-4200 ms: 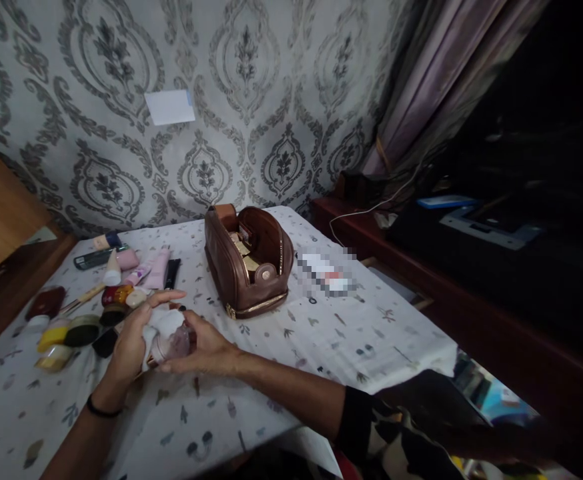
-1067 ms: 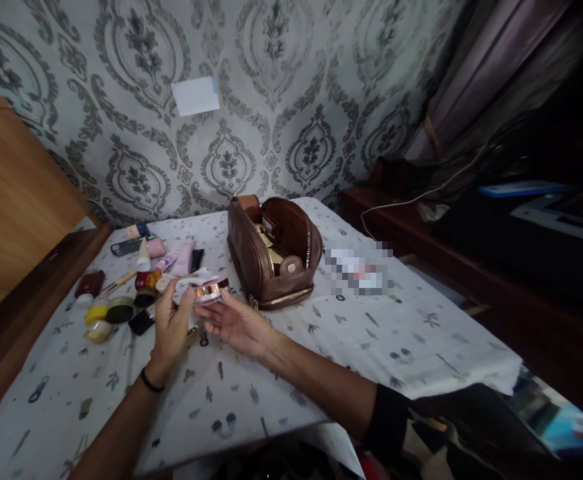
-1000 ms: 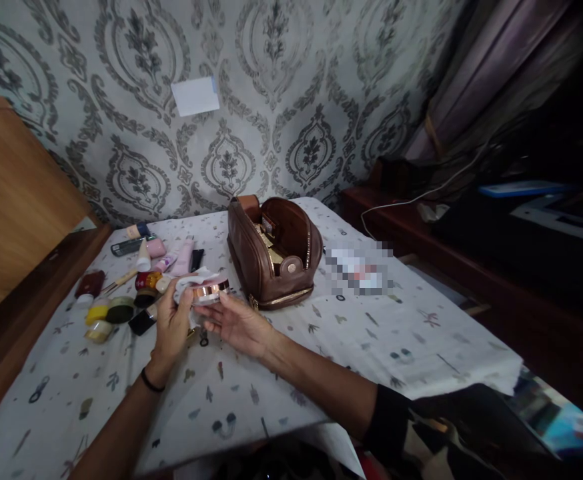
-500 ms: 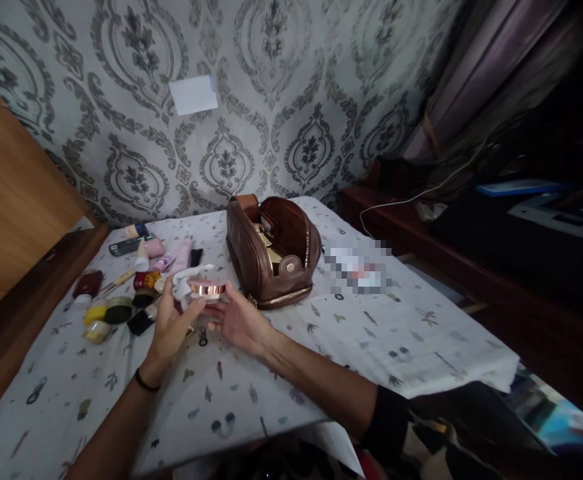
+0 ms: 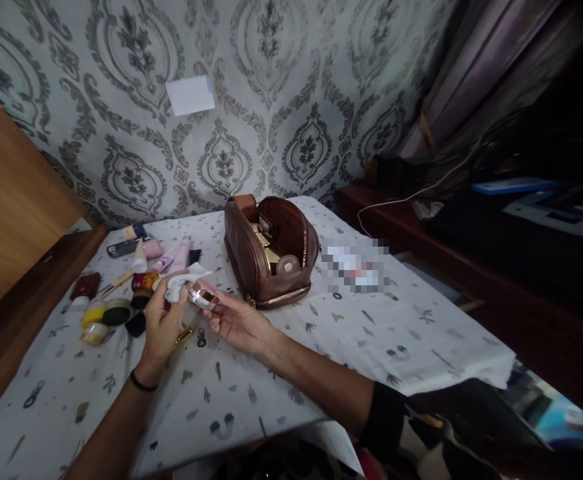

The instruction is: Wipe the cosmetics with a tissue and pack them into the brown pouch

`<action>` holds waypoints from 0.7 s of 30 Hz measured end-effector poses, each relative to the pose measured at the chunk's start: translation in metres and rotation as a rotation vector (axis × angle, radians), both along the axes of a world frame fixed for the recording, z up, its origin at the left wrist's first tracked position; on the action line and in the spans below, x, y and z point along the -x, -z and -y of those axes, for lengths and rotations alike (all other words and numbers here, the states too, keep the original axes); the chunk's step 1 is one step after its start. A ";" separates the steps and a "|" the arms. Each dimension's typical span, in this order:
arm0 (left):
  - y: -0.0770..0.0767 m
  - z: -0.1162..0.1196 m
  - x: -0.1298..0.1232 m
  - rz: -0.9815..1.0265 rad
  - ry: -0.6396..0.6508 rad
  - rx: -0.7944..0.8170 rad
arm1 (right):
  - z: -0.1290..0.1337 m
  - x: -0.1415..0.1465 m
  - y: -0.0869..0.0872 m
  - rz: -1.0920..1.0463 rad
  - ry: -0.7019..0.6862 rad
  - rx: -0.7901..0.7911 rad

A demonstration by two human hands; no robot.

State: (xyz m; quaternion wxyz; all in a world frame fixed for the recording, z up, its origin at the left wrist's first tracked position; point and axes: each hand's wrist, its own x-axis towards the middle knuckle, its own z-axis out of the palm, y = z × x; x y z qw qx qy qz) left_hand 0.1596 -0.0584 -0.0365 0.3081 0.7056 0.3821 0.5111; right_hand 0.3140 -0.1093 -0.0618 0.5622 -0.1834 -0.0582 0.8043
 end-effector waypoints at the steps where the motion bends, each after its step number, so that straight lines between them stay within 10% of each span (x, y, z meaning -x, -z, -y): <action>1: -0.001 0.001 0.000 -0.008 0.005 -0.009 | 0.000 0.000 0.000 -0.001 -0.001 -0.004; 21: -0.001 0.001 0.002 0.014 0.105 0.076 | 0.000 0.002 -0.003 0.123 0.070 0.001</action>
